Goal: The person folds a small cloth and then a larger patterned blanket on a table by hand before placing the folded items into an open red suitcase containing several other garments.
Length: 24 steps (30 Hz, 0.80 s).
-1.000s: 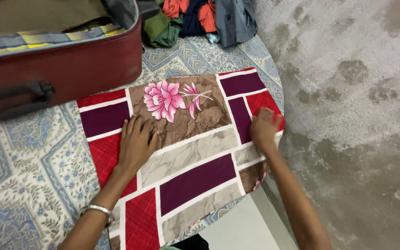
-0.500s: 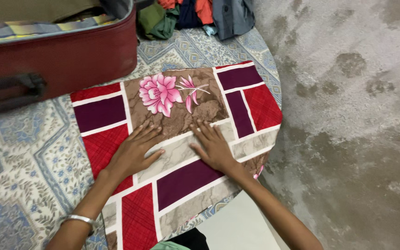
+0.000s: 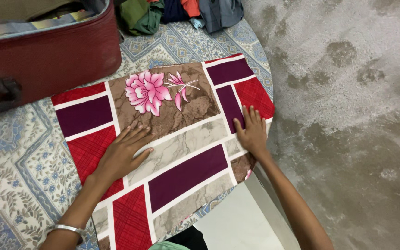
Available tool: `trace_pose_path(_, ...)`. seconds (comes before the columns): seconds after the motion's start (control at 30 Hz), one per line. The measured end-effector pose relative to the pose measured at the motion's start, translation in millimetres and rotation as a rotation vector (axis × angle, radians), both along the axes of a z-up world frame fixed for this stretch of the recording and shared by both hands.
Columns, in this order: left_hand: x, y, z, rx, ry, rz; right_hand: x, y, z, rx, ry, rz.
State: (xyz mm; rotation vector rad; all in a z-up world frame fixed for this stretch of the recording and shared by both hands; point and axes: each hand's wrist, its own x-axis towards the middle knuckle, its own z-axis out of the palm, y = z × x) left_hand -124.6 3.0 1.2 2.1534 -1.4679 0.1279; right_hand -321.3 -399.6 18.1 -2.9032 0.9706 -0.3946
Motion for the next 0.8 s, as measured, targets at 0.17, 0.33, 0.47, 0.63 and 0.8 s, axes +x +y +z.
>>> trace_pose_path(0.17,0.0,0.9,1.0,0.004,0.007,0.004,-13.5,-44.1,-19.4,0.048,-0.148,-0.132)
trace_pose_path(0.33,0.6,1.9,-3.3,-0.043,-0.035,-0.007,-29.5,-105.6,-67.2,0.499,-0.606,-0.115)
trace_pose_path(0.47,1.0,0.7,-5.8,-0.005,0.030,0.004,-34.3,-123.4,-83.8,0.832,-0.633,-0.289)
trace_pose_path(0.63,-2.3,2.0,4.0,-0.028,0.021,0.004,-49.9,-131.1,-93.6,1.174,-0.832,-0.131)
trace_pose_path(0.8,-13.6,-23.9,45.9,0.058,0.188,0.194,-78.5,-141.1,-102.9,1.102,-0.925,-0.265)
